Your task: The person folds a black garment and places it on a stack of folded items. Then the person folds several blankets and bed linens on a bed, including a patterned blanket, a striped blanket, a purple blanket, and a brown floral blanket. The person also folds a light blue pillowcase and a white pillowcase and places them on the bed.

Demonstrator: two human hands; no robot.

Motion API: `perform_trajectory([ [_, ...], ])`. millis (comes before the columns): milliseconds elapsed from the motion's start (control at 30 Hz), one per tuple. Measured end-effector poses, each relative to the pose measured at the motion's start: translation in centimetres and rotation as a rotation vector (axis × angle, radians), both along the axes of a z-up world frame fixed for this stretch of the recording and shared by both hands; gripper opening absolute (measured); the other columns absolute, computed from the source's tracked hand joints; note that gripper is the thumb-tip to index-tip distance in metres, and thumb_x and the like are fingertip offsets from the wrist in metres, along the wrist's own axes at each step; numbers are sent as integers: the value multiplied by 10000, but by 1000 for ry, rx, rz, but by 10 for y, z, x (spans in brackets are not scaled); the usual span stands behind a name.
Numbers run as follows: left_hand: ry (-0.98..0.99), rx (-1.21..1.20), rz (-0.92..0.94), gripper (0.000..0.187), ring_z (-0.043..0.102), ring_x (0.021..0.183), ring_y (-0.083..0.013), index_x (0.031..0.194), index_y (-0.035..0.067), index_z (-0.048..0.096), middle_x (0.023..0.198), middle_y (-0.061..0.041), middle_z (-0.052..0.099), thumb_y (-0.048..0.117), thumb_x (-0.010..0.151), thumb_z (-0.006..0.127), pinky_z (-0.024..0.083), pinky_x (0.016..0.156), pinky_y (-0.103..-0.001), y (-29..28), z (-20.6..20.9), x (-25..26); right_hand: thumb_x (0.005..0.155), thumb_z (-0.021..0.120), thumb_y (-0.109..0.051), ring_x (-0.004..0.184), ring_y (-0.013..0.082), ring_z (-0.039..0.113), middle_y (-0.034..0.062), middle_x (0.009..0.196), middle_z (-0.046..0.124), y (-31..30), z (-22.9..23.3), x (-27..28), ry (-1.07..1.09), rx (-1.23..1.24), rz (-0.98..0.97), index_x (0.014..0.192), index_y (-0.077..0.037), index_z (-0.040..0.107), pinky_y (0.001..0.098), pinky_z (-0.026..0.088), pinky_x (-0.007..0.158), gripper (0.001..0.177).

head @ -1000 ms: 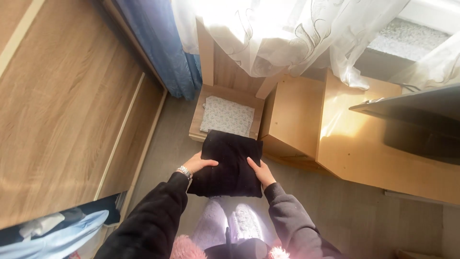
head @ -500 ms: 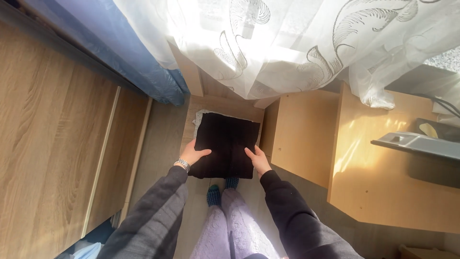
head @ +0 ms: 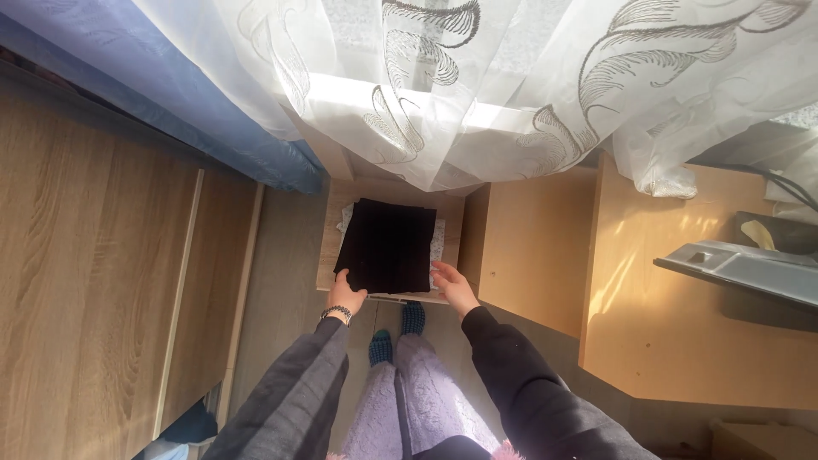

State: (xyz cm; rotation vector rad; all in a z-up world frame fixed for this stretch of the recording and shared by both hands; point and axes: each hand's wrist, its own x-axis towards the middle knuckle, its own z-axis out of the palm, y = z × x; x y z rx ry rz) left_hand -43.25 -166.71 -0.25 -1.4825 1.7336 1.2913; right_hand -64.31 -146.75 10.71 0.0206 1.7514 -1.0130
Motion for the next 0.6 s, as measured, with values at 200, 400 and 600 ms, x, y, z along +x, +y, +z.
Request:
perform_trajectory([
  [200, 124, 3, -57, 784, 540, 1361, -325, 1569, 210, 340, 1403, -128, 613, 400, 890, 681, 448, 1127, -496, 26, 61, -6, 1057, 503, -266, 1075, 201, 716, 57, 1204, 751, 5, 55, 21, 31, -107, 36, 1381, -189, 632, 428, 503, 995, 357],
  [400, 273, -47, -246, 695, 600, 1298, -310, 1522, 222, 427, 1301, -90, 686, 384, 897, 684, 502, 1072, -476, 61, 140, -13, 1039, 512, -260, 994, 130, 720, 23, 1146, 771, 39, 102, 62, 119, -147, -101, 1308, -198, 669, 335, 518, 913, 318],
  [600, 356, 63, -441, 664, 616, 1282, -314, 1511, 208, 456, 1270, -85, 711, 360, 904, 677, 515, 1060, -470, 126, 199, -11, 1033, 527, -272, 932, 142, 733, 55, 1118, 777, 130, 135, 129, 177, -177, -372, 1267, -189, 685, 308, 535, 848, 295],
])
